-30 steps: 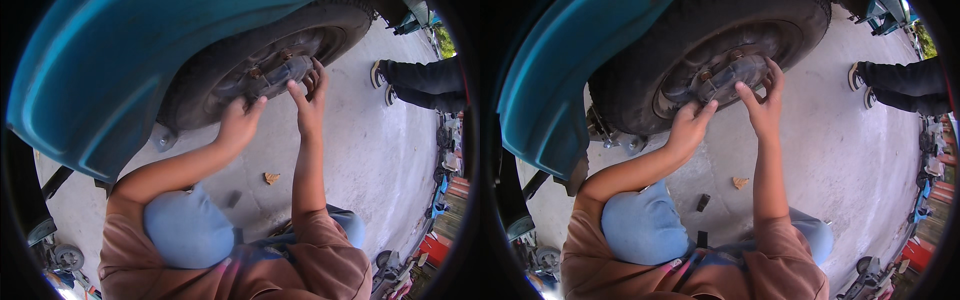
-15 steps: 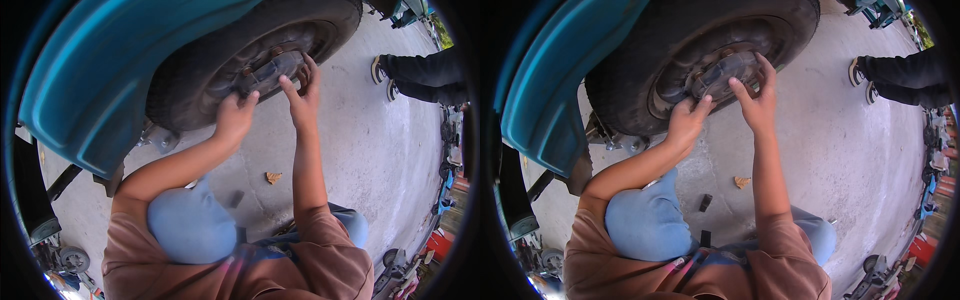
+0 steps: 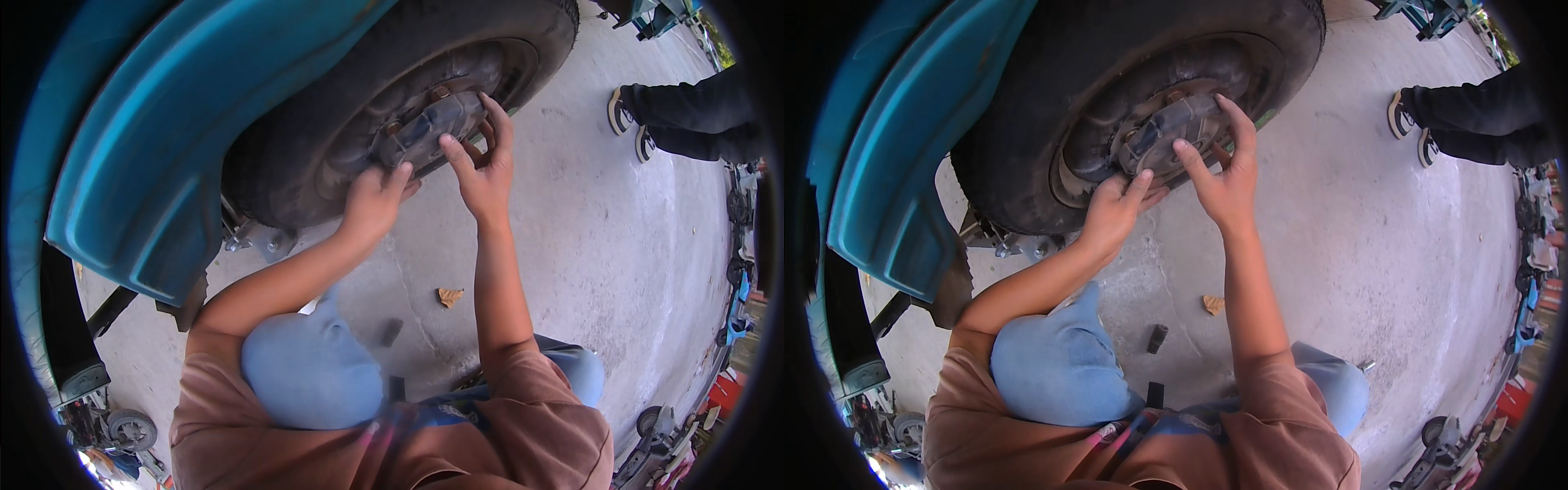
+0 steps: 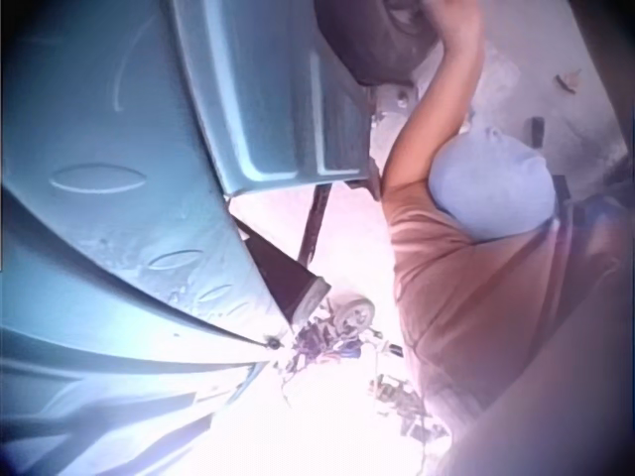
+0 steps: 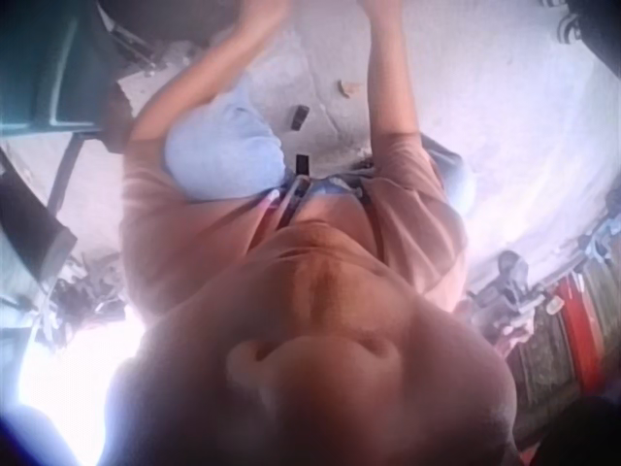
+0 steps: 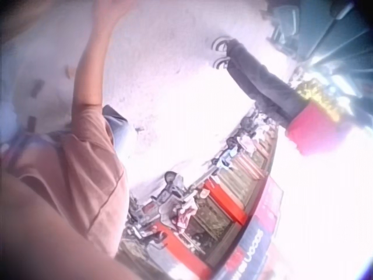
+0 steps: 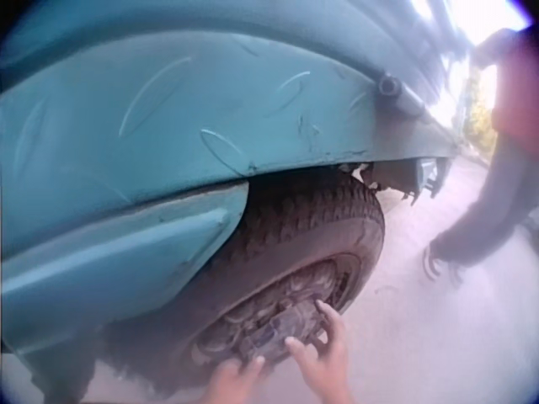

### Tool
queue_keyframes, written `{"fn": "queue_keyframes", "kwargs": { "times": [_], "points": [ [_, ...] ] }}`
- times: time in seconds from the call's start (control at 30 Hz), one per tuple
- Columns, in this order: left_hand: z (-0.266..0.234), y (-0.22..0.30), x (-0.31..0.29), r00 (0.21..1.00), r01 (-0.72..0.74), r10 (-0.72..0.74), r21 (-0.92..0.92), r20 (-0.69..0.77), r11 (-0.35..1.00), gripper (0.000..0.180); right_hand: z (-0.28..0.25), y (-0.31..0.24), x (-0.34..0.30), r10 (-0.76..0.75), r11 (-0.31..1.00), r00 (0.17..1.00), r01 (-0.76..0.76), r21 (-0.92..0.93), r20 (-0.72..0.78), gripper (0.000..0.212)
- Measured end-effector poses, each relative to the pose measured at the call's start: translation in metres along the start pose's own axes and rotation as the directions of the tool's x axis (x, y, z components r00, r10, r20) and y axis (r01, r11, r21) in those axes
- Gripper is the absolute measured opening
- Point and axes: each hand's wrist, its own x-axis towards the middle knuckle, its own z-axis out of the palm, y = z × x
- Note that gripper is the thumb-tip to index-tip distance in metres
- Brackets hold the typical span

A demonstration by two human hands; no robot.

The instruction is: The person installs a wheel onto a teal three-wheeled vehicle. They first thread several lug nuts onto the wheel studs by hand, then use a cordless impact wrench to tighten the nuts, and finally place a hubcap over the center of the wheel.

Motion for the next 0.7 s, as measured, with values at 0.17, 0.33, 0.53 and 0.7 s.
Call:
{"fn": "queue_keyframes", "kwargs": {
  "times": [0.17, 0.33, 0.53, 0.7],
  "points": [
    [-0.003, 0.012, -0.001, 0.998, 0.052, -0.058, 0.146, 0.038, 0.988, 0.051, -0.004, 0.003, 0.003, -0.003, 0.999, 0.999, 0.002, 0.036, 0.035, 0.069],
    [-0.006, 0.006, 0.002, 1.000, 0.021, -0.024, 0.209, 0.010, 0.978, 0.056, -0.001, 0.001, 0.003, -0.003, 0.986, 0.999, -0.006, 0.165, 0.050, 0.079],
    [-0.008, 0.017, 0.001, 0.988, 0.126, -0.148, 0.322, 0.042, 0.938, 0.064, 0.024, -0.021, 0.003, 0.074, 0.993, 0.997, -0.070, 0.099, -0.036, 0.096],
    [-0.008, 0.022, -0.001, 0.945, 0.277, -0.299, 0.162, 0.131, 0.947, 0.068, 0.033, -0.020, 0.005, 0.076, 0.993, 0.991, -0.065, 0.101, -0.114, 0.095]
  ]
}}
